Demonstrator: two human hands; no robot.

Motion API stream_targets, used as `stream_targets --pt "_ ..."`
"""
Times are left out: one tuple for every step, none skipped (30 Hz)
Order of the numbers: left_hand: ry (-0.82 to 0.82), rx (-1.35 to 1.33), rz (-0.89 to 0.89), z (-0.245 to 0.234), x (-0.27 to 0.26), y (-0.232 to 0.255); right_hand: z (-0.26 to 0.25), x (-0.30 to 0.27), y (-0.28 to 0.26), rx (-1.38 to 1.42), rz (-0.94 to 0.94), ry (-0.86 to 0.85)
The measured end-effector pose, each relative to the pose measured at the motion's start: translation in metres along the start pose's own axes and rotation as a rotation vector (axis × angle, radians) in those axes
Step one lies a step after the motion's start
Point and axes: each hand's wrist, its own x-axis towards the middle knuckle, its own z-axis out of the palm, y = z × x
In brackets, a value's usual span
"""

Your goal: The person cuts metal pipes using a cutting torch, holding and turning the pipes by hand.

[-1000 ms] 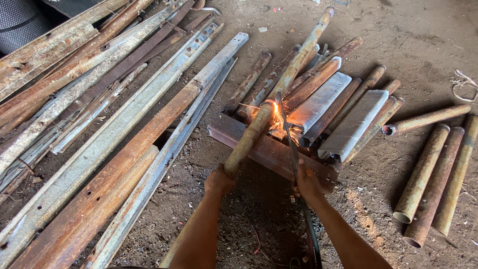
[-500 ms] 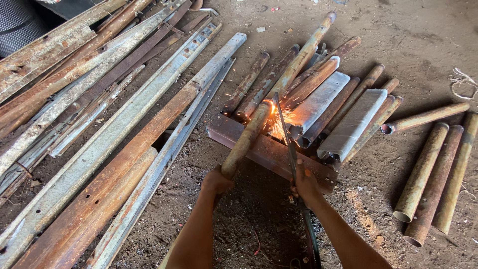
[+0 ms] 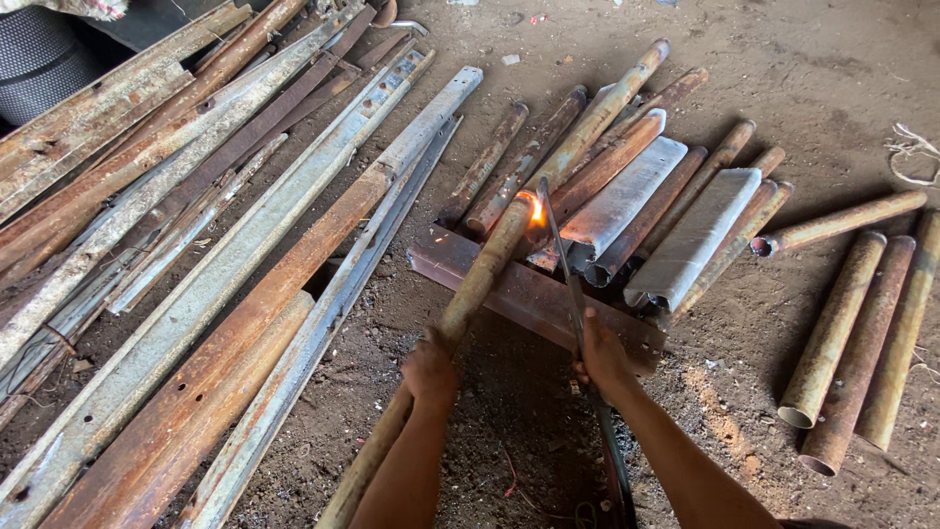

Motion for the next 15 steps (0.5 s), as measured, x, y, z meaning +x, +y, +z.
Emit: stream_targets --pt "-0.001 0.0 0.0 0.0 0.011 -0.009 -0.001 -0.004 -0.002 0.0 0.001 0.0" --pt "-0.054 -0.109 0.027 -0.003 0.024 -0.019 -0.003 -0.009 -0.005 -0.015 -0.013 -0.002" --pt "-0.102 -0.221 0.052 -0.004 0.031 -0.024 -0.003 -0.014 -0.01 -0.032 -0.032 -0.008" --pt "-0.099 -0.223 0.049 -0.004 0.032 -0.027 -0.004 -0.018 -0.017 -0.034 -0.035 -0.011" --pt "-0.195 -0.311 0.041 -0.005 0.034 -0.034 -0.004 -0.023 -0.022 -0.076 -0.017 -0.003" --pt "-0.291 -0.399 0.031 -0.004 0.037 -0.04 -0.003 -0.025 -0.027 -0.118 0.0 0.005" --pt "-0.294 -0.394 0.03 -0.001 0.043 -0.045 -0.001 -0.027 -0.03 -0.114 0.004 0.004" --pt "-0.364 -0.46 0.102 0.001 0.052 -0.052 0.002 -0.025 -0.032 -0.118 -0.02 0.005" --pt "-0.436 -0.531 0.174 0.008 0.059 -0.056 0.002 -0.024 -0.032 -0.126 -0.043 0.006" --pt "-0.442 -0.531 0.173 0.017 0.064 -0.06 0.002 -0.024 -0.028 -0.127 -0.037 0.007" --pt "-0.475 -0.567 0.172 0.022 0.069 -0.063 0.002 -0.021 -0.025 -0.07 -0.055 -0.012" --pt "-0.509 -0.603 0.17 0.025 0.072 -0.065 0.002 -0.017 -0.021 -0.014 -0.073 -0.031" --pt "-0.509 -0.605 0.166 0.027 0.074 -0.066 0.002 -0.014 -0.016 -0.016 -0.072 -0.035" --pt "-0.54 -0.567 0.141 0.028 0.075 -0.065 0.001 -0.01 -0.012 -0.068 -0.045 -0.022" --pt "-0.572 -0.529 0.116 0.029 0.074 -0.066 0.002 -0.007 -0.007 -0.12 -0.016 -0.008"
